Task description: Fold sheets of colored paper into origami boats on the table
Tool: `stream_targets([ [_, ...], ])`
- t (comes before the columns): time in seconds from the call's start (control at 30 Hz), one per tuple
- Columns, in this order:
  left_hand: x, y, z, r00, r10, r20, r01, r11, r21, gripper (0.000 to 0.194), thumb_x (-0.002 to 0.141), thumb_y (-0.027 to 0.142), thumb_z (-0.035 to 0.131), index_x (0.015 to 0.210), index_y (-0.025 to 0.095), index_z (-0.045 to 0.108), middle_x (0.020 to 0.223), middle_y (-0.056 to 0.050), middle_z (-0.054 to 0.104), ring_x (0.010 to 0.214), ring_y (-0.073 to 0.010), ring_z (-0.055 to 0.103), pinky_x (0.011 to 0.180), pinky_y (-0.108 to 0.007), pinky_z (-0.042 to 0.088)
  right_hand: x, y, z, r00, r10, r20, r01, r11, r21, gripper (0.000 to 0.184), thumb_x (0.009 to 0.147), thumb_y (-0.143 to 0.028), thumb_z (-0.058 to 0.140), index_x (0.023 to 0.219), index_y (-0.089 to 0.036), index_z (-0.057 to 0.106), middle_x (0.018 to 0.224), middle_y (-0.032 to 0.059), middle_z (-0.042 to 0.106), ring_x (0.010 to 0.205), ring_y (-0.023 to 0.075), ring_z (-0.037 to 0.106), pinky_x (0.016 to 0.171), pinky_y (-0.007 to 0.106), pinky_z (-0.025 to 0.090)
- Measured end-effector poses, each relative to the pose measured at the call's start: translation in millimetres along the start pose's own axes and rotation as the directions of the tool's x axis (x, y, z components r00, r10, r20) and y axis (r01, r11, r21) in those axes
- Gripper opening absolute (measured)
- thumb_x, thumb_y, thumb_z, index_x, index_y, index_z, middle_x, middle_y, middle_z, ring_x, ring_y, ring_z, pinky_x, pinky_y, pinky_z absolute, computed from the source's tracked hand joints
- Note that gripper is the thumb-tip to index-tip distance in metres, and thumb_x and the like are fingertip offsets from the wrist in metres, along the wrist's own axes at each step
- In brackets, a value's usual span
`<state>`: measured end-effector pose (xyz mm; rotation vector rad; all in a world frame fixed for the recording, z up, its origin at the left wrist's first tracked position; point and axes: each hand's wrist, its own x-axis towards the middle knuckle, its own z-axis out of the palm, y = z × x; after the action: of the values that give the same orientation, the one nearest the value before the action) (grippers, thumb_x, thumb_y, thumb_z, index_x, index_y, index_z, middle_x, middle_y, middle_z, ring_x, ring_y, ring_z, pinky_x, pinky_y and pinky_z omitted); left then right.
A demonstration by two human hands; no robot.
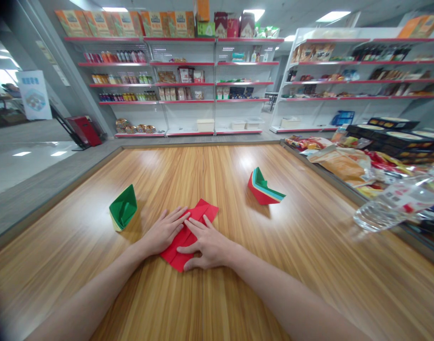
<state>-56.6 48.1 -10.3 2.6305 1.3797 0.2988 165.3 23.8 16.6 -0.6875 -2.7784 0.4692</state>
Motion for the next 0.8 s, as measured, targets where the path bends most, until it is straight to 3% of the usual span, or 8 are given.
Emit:
stream_targets([
  [0.17,0,0,-0.4,1.000,-0.006,0.003,0.006,1.000,-0.026,0.048,0.097,0.032,0.024,0.144,0.026,0.025,0.151,-0.004,0.024,0.140,-0.0224,0.017,0.110,-0.055,0.018,0,1,3,0.999,-0.021,-0.024,0.021,1.000,-0.003,0.051,0.074,-0.058,0.063,0.118,-0.032,0.062,0.151,0.0115,0.022,0.140,0.0314,0.014,0.108,0.056,0.010],
  [0.33,-2,2,-6.5,1.000,-0.007,-0.028,0.005,0.995,-0.096,0.049,0.096,0.038,0.027,0.145,0.030,0.021,0.150,-0.003,0.028,0.139,-0.0210,0.021,0.110,-0.053,0.019,1,1,3,0.993,-0.076,-0.087,0.069,0.995,-0.075,0.037,0.086,-0.050,0.053,0.115,-0.030,0.064,0.141,0.0138,0.040,0.135,0.0268,0.028,0.108,0.053,0.016],
  [0.43,-2,3,-8.7,0.999,-0.013,-0.041,0.008,0.991,-0.133,0.050,0.095,0.040,0.030,0.144,0.030,0.023,0.149,-0.004,0.030,0.138,-0.0215,0.024,0.110,-0.053,0.019,2,1,-1,0.989,-0.105,-0.100,0.093,0.988,-0.123,0.038,0.089,-0.041,0.050,0.122,-0.026,0.058,0.134,0.0137,0.048,0.131,0.0261,0.035,0.107,0.052,0.021],
  [0.53,-2,0,-8.3,0.998,-0.022,-0.057,0.013,0.987,-0.161,0.048,0.094,0.041,0.033,0.141,0.031,0.031,0.148,-0.004,0.034,0.137,-0.0219,0.027,0.110,-0.053,0.019,2,1,-3,0.987,-0.124,-0.107,0.107,0.983,-0.146,0.038,0.087,-0.037,0.052,0.122,-0.024,0.058,0.132,0.0130,0.050,0.130,0.0270,0.036,0.106,0.052,0.023],
  [0.63,-3,-4,-6.9,0.997,-0.023,-0.071,0.009,0.983,-0.184,0.040,0.094,0.041,0.036,0.132,0.034,0.047,0.147,-0.003,0.036,0.135,-0.0225,0.030,0.110,-0.053,0.019,2,1,-2,0.982,-0.142,-0.126,0.125,0.983,-0.136,0.026,0.088,-0.031,0.050,0.106,-0.024,0.068,0.131,0.0114,0.050,0.130,0.0257,0.036,0.107,0.049,0.024],
  [0.8,-3,-10,-3.4,0.987,-0.005,-0.158,-0.031,0.973,-0.227,0.035,0.091,0.038,0.045,0.124,0.032,0.056,0.143,-0.003,0.042,0.132,-0.0227,0.036,0.109,-0.047,0.027,3,5,4,0.970,-0.116,-0.214,0.123,0.992,0.023,0.023,0.090,-0.021,0.046,0.089,-0.018,0.068,0.129,0.0100,0.055,0.127,0.0216,0.043,0.105,0.042,0.033],
])
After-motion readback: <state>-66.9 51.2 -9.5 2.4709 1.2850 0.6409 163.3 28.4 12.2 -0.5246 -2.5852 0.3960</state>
